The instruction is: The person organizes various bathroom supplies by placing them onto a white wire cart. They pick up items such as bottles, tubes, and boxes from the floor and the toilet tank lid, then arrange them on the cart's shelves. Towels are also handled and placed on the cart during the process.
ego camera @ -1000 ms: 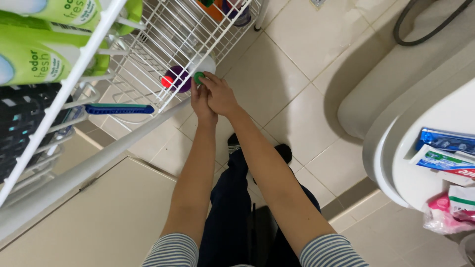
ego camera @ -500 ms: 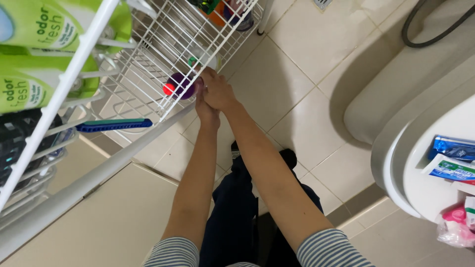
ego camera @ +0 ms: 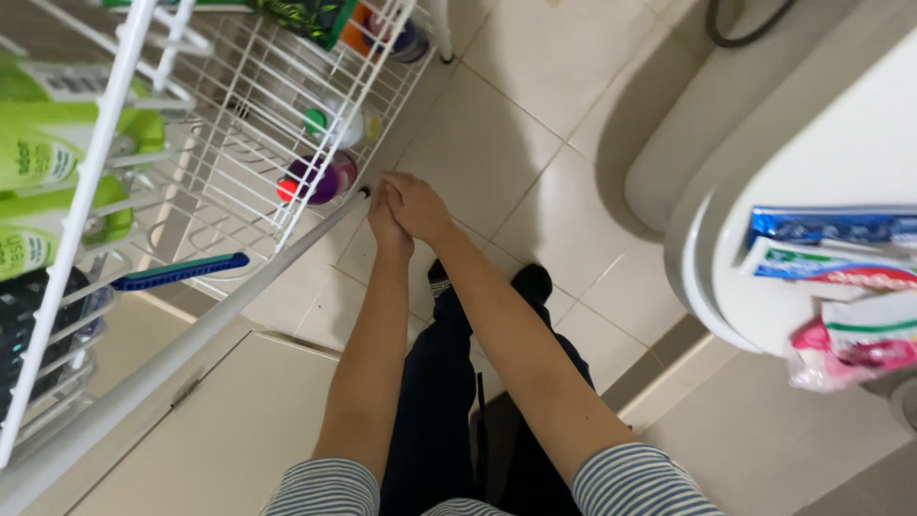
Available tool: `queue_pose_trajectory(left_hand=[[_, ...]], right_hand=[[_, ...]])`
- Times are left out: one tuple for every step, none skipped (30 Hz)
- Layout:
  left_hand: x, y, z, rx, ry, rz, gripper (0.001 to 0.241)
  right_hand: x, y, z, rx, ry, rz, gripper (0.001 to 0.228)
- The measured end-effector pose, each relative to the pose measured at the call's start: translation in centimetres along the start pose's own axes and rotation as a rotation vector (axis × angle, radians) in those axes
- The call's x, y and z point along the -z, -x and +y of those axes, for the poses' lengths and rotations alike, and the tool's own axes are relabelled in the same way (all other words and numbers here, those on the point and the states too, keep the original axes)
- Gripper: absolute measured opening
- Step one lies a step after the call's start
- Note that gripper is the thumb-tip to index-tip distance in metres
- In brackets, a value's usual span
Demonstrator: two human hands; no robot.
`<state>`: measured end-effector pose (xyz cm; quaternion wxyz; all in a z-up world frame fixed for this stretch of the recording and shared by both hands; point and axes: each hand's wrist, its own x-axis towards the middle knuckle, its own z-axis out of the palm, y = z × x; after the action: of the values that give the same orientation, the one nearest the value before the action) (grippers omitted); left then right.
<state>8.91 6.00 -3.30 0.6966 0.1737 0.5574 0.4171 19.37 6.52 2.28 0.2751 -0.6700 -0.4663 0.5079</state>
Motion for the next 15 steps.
queue_pose_trajectory(left_hand=[[-0.7, 1.0, -0.5, 0.013, -0.007, -0.014, 0.041], [-1.5, 2.1, -1.1, 0.083, -0.027, 0.033, 0.039], [-2.1, 3.3, -1.5, 0.153, -0.052, 0.080, 0.038], [-3.6, 5.3, -1.0, 0.166, -0.063, 0.066, 0.038], [-5.1, 7.3, -0.5, 0.235, -0.122, 0.076, 0.038], [-6.7, 9.3, 0.0, 0.303, -0.182, 0.086, 0.039], [-8.1, 11.2, 0.4, 0.311, -0.196, 0.071, 0.039], [-9.5, 13.1, 0.8, 0.372, -0.277, 0.061, 0.040], [-10.9, 14.9, 1.1, 0.433, -0.359, 0.049, 0.041], [-10.6, 15.7, -0.5, 0.441, -0.374, 0.032, 0.041], [-10.4, 16.5, -2.0, 0.452, -0.409, -0.022, 0.041], [-10.2, 17.2, -3.6, 0.462, -0.443, -0.076, 0.042], [-12.4, 18.8, -2.5, 0.468, -0.459, -0.094, 0.042], [-14.6, 20.5, -1.5, 0.540, -0.539, -0.135, 0.041], [-16.8, 22.3, -0.6, 0.615, -0.620, -0.178, 0.040]], right_hand=[[0.6, 1.3, 0.5, -0.012, -0.002, 0.016, 0.040], [1.3, 2.8, 1.0, -0.016, -0.049, 0.072, 0.038], [1.8, 4.3, 1.3, -0.021, -0.099, 0.129, 0.036], [2.6, 6.0, 1.5, -0.033, -0.104, 0.147, 0.036], [3.4, 7.7, 1.6, -0.058, -0.127, 0.177, 0.036], [4.2, 9.4, 1.8, -0.083, -0.150, 0.208, 0.036], [5.2, 11.2, 1.9, -0.093, -0.155, 0.227, 0.036], [6.1, 12.9, 2.1, -0.103, -0.195, 0.272, 0.036], [7.0, 14.8, 2.3, -0.113, -0.234, 0.319, 0.037], [8.1, 16.6, 2.3, -0.123, -0.238, 0.341, 0.037], [9.2, 18.3, 2.3, -0.142, -0.225, 0.381, 0.035], [10.4, 20.1, 2.3, -0.162, -0.212, 0.421, 0.034], [11.8, 21.7, 1.7, -0.170, -0.218, 0.443, 0.034], [13.3, 23.3, 1.1, -0.211, -0.232, 0.499, 0.031], [14.7, 25.1, 0.6, -0.257, -0.245, 0.555, 0.028]])
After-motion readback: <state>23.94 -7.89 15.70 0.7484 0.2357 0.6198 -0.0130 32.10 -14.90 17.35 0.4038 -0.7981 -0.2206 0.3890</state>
